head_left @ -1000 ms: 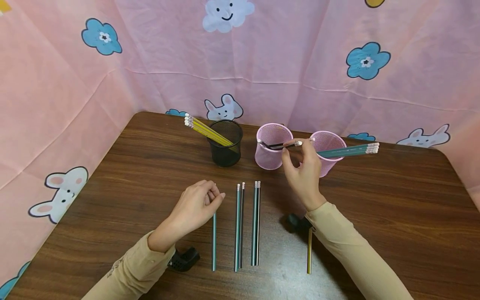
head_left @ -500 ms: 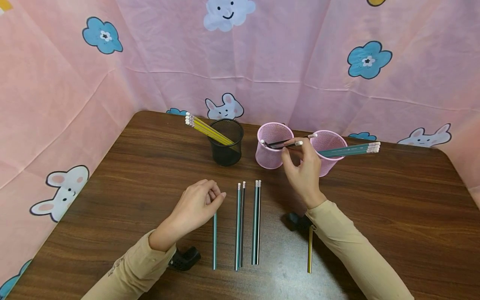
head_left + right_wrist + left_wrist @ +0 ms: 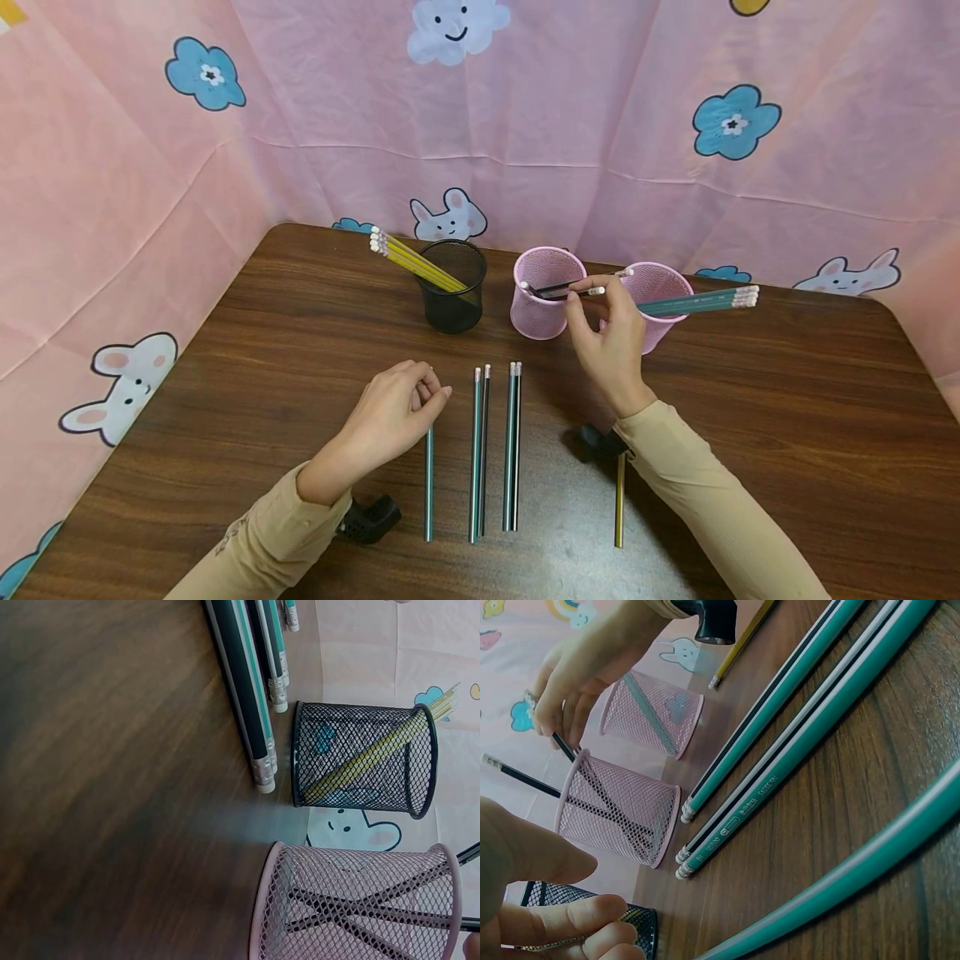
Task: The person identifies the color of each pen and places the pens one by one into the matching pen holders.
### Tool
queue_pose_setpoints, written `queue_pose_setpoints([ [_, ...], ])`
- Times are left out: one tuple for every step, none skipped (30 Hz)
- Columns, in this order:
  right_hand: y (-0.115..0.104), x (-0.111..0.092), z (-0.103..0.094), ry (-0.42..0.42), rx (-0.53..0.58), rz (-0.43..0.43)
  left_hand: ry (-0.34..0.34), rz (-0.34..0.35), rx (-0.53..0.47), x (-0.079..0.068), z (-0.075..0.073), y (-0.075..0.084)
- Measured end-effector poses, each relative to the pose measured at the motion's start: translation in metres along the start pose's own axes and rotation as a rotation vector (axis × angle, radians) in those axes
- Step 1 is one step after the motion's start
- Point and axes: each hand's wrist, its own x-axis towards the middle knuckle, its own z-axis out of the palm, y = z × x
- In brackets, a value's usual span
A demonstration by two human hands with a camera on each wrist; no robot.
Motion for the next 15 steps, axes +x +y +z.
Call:
queue_pose_setpoints([
  [0.0000,-0.0002,-0.0003,-0.001,0.000,-0.006,0.002,-0.001,0.001,0.0001,0.0001,-0.0002],
  [0.0003,-0.0003,-0.0004,-0.002,0.000,-0.012,0.004,0.003,0.001,0.0002,0.0002,-0.0004],
  [0.0007,-0.0005,-0.0004,-0.002,0.000,-0.019,0.005,0.004,0.001,0.0002,0.0003,-0.0007],
  [0.0012,-0.0007,-0.0003,-0.002,0.000,-0.027,0.006,0.005,0.001,0.0002,0.0004,-0.0009],
  [0.0018,-0.0010,-0.0003,-0.003,-0.002,-0.036,0.007,0.005,0.001,0.0002,0.0006,-0.0010],
  [0.0022,-0.0012,-0.0003,-0.003,-0.004,-0.045,0.006,0.005,0.001,0.0001,0.0006,-0.0011],
  [0.0028,-0.0014,0.0000,0.000,-0.011,-0.054,0.004,0.004,0.001,0.0000,0.0006,-0.0011],
  [0.0032,-0.0015,0.0000,0.001,-0.015,-0.062,0.002,0.003,0.001,-0.0001,0.0005,-0.0012],
  [0.0034,-0.0016,0.0000,0.000,-0.025,-0.070,0.000,0.000,0.000,-0.0002,0.0004,-0.0010],
  [0.0037,-0.0016,0.0000,-0.001,-0.032,-0.075,0.000,0.001,0.000,-0.0004,0.0003,-0.0009],
  [0.0040,-0.0016,0.0000,-0.002,-0.039,-0.077,0.000,0.001,-0.001,-0.0005,0.0002,-0.0008],
  [0.0039,-0.0016,0.0000,-0.004,-0.042,-0.076,0.001,0.003,0.000,-0.0006,0.0001,-0.0005],
  [0.0042,-0.0018,-0.0001,-0.009,-0.044,-0.073,0.004,0.007,-0.001,-0.0007,-0.0002,-0.0004],
  [0.0044,-0.0019,-0.0004,-0.016,-0.041,-0.068,0.006,0.009,-0.001,-0.0008,-0.0002,-0.0003],
  [0.0049,-0.0022,-0.0008,-0.023,-0.040,-0.062,0.010,0.012,0.000,-0.0008,-0.0003,-0.0003],
])
